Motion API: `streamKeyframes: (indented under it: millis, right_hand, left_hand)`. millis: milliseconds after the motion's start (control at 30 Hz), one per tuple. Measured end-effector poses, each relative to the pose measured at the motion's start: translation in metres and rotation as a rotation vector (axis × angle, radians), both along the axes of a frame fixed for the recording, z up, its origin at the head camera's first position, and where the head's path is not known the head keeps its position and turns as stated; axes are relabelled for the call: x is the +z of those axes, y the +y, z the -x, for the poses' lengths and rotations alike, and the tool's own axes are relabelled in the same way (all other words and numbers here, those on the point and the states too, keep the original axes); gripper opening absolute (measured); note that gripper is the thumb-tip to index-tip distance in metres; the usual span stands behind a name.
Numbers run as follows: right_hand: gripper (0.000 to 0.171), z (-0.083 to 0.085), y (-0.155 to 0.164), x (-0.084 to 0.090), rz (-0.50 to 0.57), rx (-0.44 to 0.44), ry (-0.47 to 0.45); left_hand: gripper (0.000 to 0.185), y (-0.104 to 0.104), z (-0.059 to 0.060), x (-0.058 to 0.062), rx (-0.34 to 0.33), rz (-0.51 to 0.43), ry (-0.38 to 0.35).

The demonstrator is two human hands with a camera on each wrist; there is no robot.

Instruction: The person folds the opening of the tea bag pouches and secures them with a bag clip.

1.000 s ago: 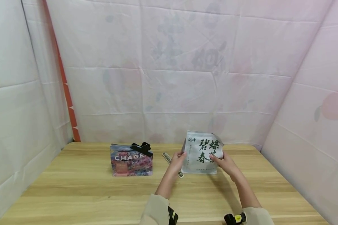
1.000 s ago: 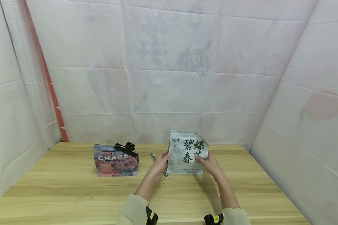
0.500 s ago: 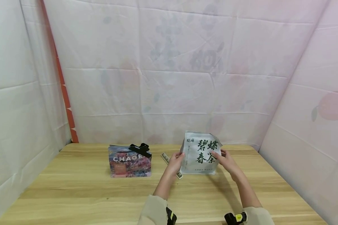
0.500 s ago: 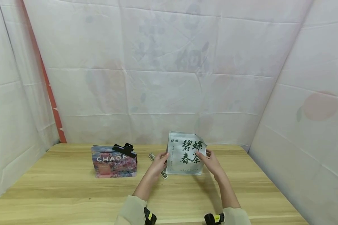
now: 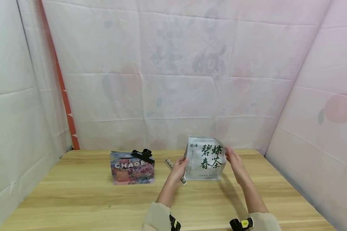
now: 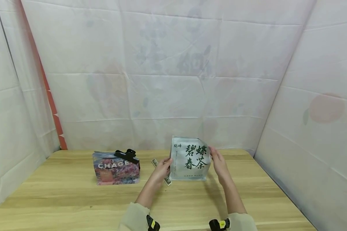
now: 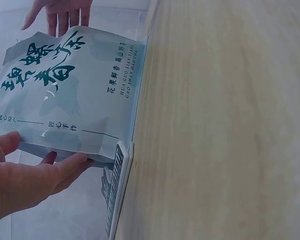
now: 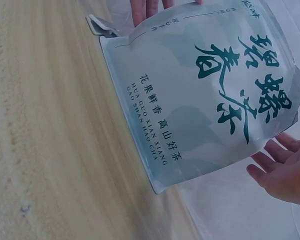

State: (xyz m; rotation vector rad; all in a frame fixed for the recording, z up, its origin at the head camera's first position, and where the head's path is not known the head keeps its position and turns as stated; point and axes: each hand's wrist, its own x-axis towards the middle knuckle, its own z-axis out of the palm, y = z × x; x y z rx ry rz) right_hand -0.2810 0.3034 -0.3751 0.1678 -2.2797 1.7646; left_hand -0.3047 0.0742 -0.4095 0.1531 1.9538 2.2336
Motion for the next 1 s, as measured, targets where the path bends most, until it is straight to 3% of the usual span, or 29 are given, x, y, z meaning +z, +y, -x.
streamKeyframes:
  millis: [467,800,1000]
  right_hand:
    - [0.066,0.009,-0.002,0.013,0.133,-0.009,-0.056]
    - [0.016,0.009,-0.003,0.013,0.272,0.026,-0.027]
    - [0.018,0.01,-0.002,0.006,0.223,0.044,-0.008]
  left_hand:
    - [0.05,0.0,0.0,0.0,0.003,0.005,0.002]
    - [0.051,-0.001,0.001,0.004,-0.005,0.009,-0.015]
    - [0.049,-0.003,0.0,0.003,0.009,0.017,-0.019]
